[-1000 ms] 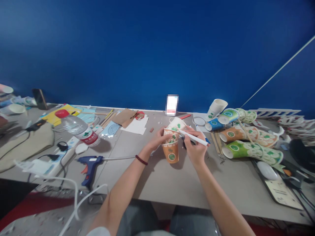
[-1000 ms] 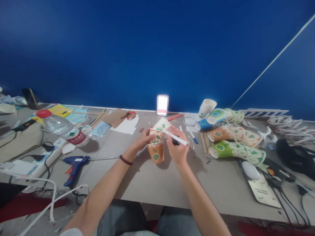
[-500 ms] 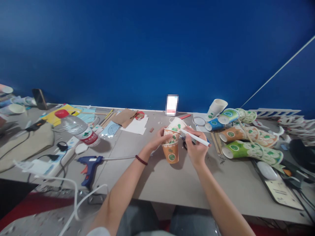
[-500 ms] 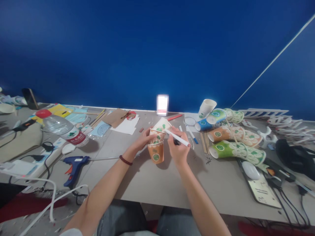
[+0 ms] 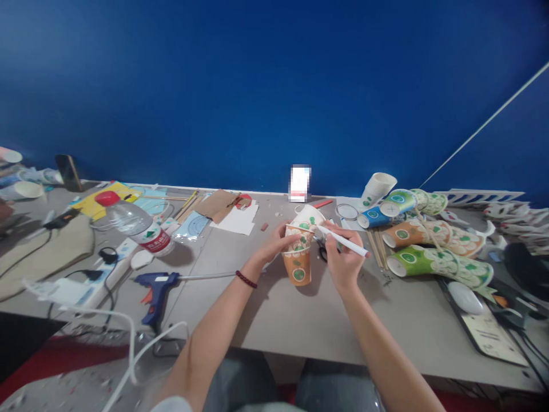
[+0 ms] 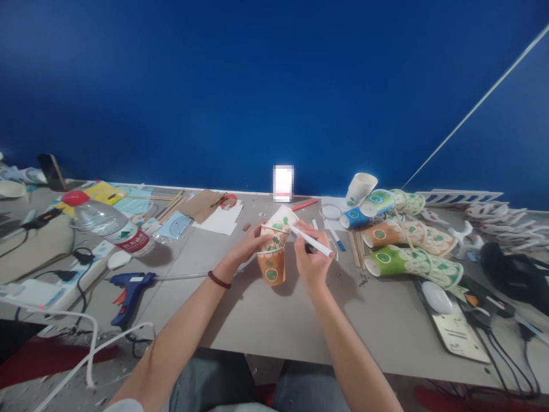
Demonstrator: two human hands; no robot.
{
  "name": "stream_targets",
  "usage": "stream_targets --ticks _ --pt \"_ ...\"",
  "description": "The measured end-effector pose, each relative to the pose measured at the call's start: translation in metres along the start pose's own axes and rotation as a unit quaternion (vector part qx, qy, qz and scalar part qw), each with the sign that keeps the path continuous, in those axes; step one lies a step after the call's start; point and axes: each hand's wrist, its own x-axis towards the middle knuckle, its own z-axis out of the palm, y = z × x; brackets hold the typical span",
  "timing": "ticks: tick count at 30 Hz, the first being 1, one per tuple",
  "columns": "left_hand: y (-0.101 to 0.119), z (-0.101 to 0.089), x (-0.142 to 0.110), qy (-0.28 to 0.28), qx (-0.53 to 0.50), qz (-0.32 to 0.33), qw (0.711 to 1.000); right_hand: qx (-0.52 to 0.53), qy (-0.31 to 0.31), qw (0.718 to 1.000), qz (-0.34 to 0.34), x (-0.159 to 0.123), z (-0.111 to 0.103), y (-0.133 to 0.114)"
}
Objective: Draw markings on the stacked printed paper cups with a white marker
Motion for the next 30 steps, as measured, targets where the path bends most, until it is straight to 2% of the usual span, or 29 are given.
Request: stream_targets --ticks 13,30 --pt "0.0038 0.0016 -0.0013 0.007 -0.022 -0.009 1.000 0.011 0.001 1.000 -0.020 0.0008 -0.0003 0.0006" --pt "0.0046 0.0028 -0.0011 0.017 -0.040 -0.018 0.999 -0.003 -0.007 1.000 -0.009 0.0012 0.0001 0.0022"
